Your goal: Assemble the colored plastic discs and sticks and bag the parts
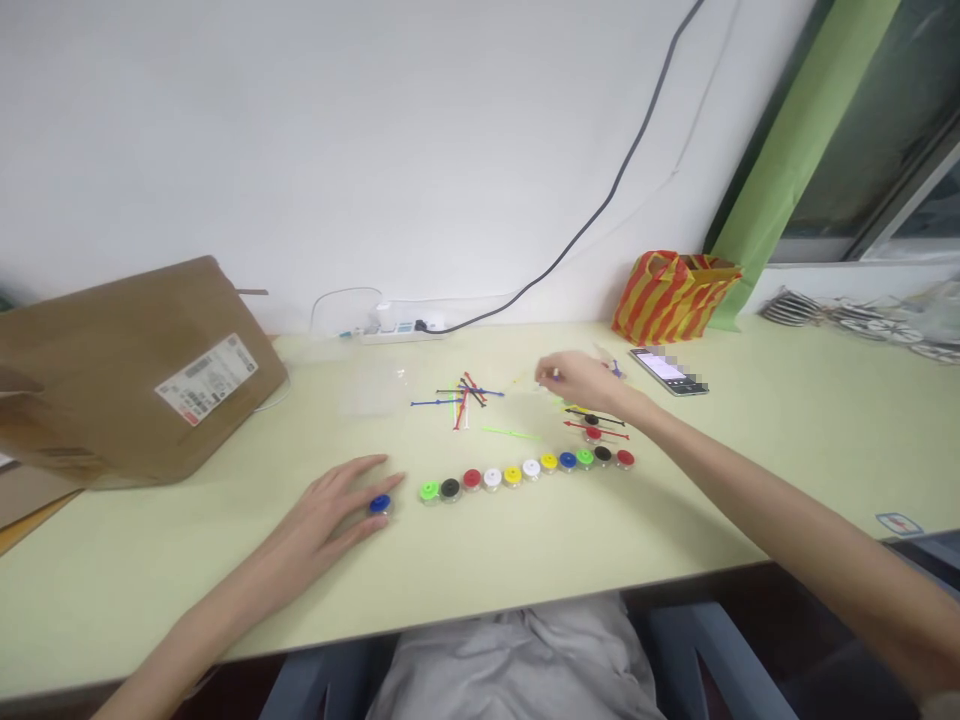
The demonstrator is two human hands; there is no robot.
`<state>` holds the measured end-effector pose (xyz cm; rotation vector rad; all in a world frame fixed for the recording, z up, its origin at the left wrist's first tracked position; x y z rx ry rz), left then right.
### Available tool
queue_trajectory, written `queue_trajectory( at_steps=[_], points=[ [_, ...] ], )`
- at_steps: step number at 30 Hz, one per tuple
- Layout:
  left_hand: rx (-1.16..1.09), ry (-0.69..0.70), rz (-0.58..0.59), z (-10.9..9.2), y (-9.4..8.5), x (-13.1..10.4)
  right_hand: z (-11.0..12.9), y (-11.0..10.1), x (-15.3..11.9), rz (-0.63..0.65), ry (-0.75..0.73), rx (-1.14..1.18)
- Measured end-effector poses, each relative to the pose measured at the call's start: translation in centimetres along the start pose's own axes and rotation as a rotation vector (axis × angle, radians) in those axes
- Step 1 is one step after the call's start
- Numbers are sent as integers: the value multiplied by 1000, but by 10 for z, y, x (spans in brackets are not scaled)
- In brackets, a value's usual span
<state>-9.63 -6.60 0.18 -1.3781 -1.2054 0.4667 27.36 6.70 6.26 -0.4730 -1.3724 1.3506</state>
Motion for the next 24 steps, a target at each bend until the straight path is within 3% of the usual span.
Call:
queue_trajectory(
  at_steps=[7,11,14,17,21,24],
  points=[
    [76,93,35,-12,1,1,139,87,72,77,-383,-64],
    [95,143,86,-16,3,-3,189,132,93,102,-519,-137],
    [80,127,54,-16,-1,-5,198,142,99,81,-516,-173],
    [39,53,-36,-14,-7,-5,191,137,97,59,-511,-199],
    [-54,-64,-161,-11,-15,-1,171,119,89,25,-477,-183],
    [-227,-233,-280,-5,-22,10,159,96,85,-124,-412,-110]
  ],
)
Point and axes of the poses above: each hand's wrist, its own x-axis towards the middle knuckle, its own y-axis out of the palm, z = x × y, the point moved 5 cm from there along x, towards the middle knuckle, and after that the axes turned 13 degrees about -z, right-handed, at the moved point
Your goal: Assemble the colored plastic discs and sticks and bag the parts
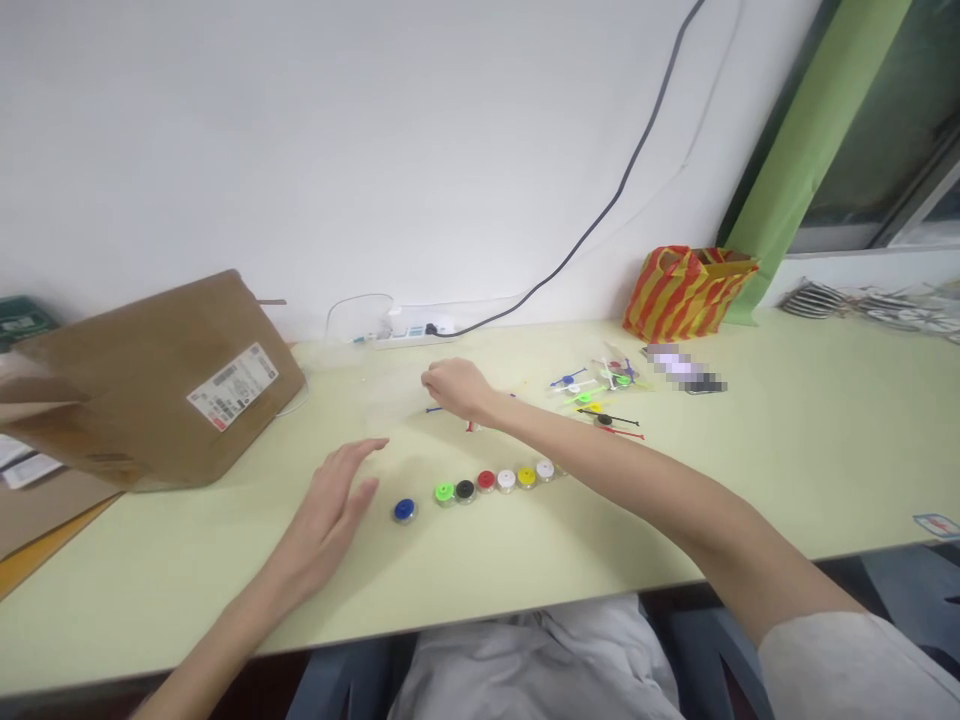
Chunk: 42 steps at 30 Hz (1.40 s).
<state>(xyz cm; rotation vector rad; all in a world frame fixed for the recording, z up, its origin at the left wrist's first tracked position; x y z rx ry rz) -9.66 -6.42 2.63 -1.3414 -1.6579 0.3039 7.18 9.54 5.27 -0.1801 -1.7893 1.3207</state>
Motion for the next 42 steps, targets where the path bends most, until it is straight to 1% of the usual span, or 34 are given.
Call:
queue_trajectory(
  at_steps=[2,4,5,7,9,11,13,15,16,18,20,22,24,26,28,30,33,37,42],
  points=[
    [-191,-184,-37,3,1,15,-7,-18,-4,-130,83,31],
    [-494,-379,23,3,10,33,-11,-38,-9,-252,151,74],
    [-667,-460,90,0,17,42,-11,-47,-14,-303,164,97],
    [-948,-572,210,-9,29,63,-8,-64,-26,-381,146,126],
    [-1159,-614,264,-20,38,83,-2,-76,-43,-420,81,120],
    [-1302,-588,264,-33,45,100,1,-82,-62,-423,0,87],
    [-1376,-543,275,-48,54,110,1,-82,-79,-413,-70,54],
    [-1398,-492,283,-61,63,113,-1,-80,-91,-402,-117,48],
    [-1380,-463,269,-66,67,114,-2,-79,-95,-397,-131,60],
    [-1287,-375,202,-67,72,115,-6,-77,-100,-398,-126,107],
    [-1110,-213,116,-61,73,116,-10,-79,-103,-421,-78,169],
    [-813,16,21,-52,70,117,-15,-85,-107,-469,-6,224],
    [-401,259,-74,-46,66,116,-19,-94,-111,-529,75,250],
    [-10,474,-71,-44,69,111,-23,-102,-116,-558,125,242],
    [244,615,-42,-46,74,107,-23,-105,-118,-535,115,213],
    [351,683,-36,-50,77,103,-21,-102,-119,-489,68,173],
    [373,704,-39,-56,81,100,-24,-93,-121,-459,42,108],
    [310,687,-37,-58,84,97,-33,-84,-123,-453,80,56],
    [217,647,-26,-56,86,97,-42,-84,-126,-437,195,82]
  ],
)
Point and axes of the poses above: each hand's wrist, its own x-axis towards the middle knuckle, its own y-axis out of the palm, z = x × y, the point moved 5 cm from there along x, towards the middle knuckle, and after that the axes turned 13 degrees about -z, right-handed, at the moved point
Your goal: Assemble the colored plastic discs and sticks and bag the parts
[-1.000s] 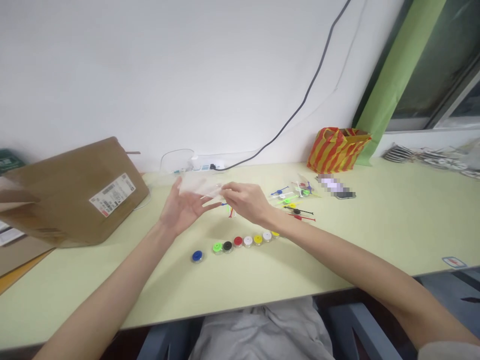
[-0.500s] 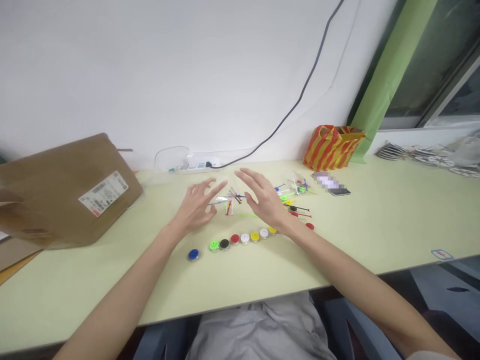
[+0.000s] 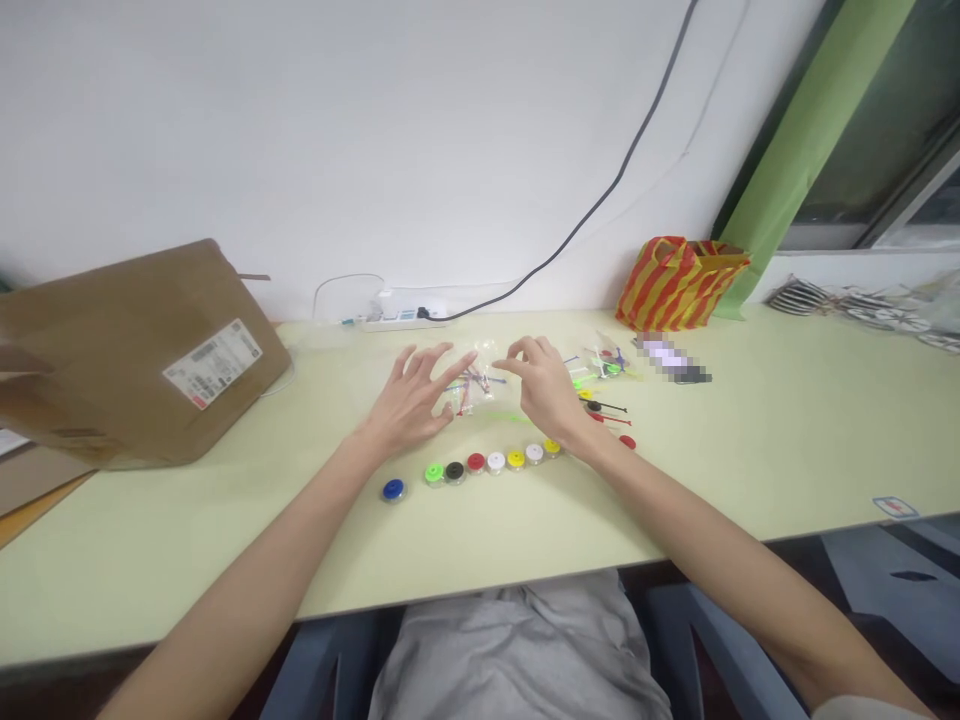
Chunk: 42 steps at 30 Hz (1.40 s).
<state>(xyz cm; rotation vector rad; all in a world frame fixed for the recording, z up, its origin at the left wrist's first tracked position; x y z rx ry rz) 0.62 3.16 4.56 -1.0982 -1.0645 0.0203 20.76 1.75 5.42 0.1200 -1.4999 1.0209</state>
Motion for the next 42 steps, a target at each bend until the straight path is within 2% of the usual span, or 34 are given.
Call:
queue_trajectory(
  at_steps=[4,9,17,23,30,37,42],
  points=[
    [-27,-17,-8,-1,2,1,5,0,0,51,15,72],
    [7,-1,0,-3,3,1,12,1,0,93,-78,119],
    [-20,6,19,1,5,1,13,0,-3,73,-252,151],
    [-22,56,28,-4,3,3,11,-1,-2,-40,-215,93],
    [-136,12,21,-4,6,0,14,7,-5,59,-324,58],
    [-155,41,21,-9,3,1,16,-3,-3,-1,-271,33],
    [-123,41,40,-10,4,2,17,-2,-2,-27,-281,92]
  ],
)
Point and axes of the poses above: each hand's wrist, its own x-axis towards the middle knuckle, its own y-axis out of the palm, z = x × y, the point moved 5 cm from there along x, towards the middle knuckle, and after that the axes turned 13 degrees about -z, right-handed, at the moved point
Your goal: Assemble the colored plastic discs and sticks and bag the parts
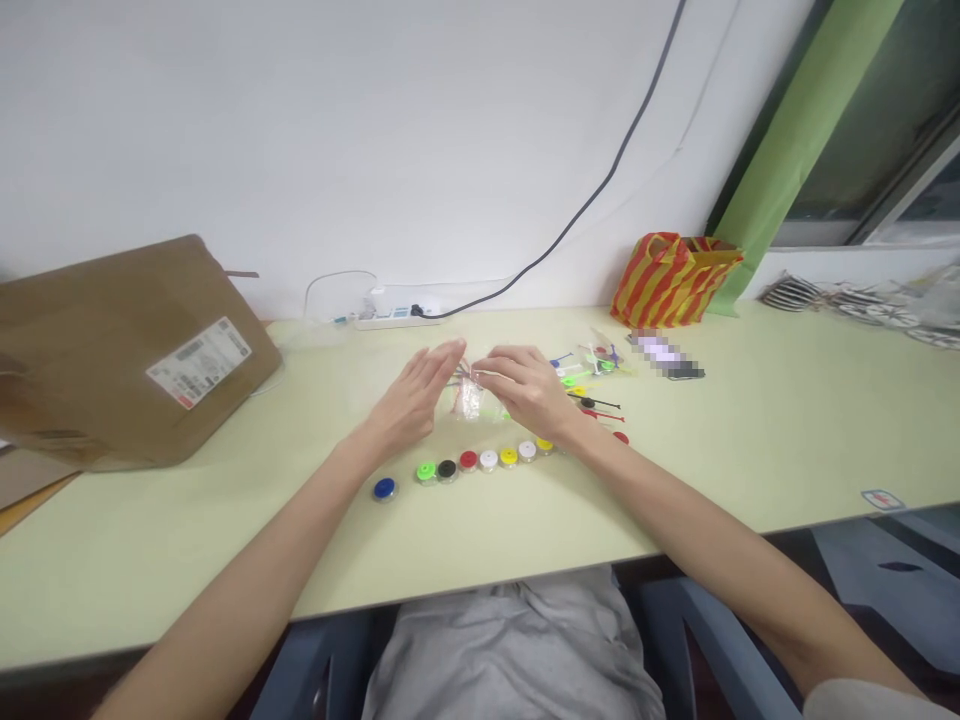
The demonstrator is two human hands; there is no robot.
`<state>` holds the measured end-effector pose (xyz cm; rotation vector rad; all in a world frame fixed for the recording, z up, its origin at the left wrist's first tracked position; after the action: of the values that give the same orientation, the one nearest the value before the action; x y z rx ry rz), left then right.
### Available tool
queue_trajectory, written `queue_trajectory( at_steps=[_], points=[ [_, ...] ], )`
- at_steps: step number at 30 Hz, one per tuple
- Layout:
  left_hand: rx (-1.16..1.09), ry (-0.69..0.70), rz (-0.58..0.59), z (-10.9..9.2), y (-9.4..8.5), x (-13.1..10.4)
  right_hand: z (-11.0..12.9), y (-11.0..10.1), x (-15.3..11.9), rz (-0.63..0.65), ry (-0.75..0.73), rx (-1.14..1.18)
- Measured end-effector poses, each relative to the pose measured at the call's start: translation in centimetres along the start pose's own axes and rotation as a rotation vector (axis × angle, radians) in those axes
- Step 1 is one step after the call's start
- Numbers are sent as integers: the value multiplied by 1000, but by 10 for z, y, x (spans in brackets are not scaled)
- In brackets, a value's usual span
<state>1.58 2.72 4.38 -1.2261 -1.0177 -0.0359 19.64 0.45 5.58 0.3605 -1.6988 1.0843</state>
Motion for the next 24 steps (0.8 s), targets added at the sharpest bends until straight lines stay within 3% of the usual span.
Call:
queue_trajectory(
  at_steps=[7,16,24],
  points=[
    [56,-62,-19,15,-8,-1,2,8,-3,95,-70,78],
    [-178,-78,-14,-9,-5,7,16,6,1,258,-164,104],
    [2,25,-13,-10,-8,5,28,4,4,388,-238,118]
  ],
)
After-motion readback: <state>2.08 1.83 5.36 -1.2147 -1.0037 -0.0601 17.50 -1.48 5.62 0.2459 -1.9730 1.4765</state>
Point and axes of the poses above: each hand's wrist, its own x-axis towards the middle knuckle, its own y-axis out of the palm, z = x × y, the point moved 5 cm from there along x, towards the middle knuckle, and after that the axes turned 13 degrees about -z, right-handed, at the moved point
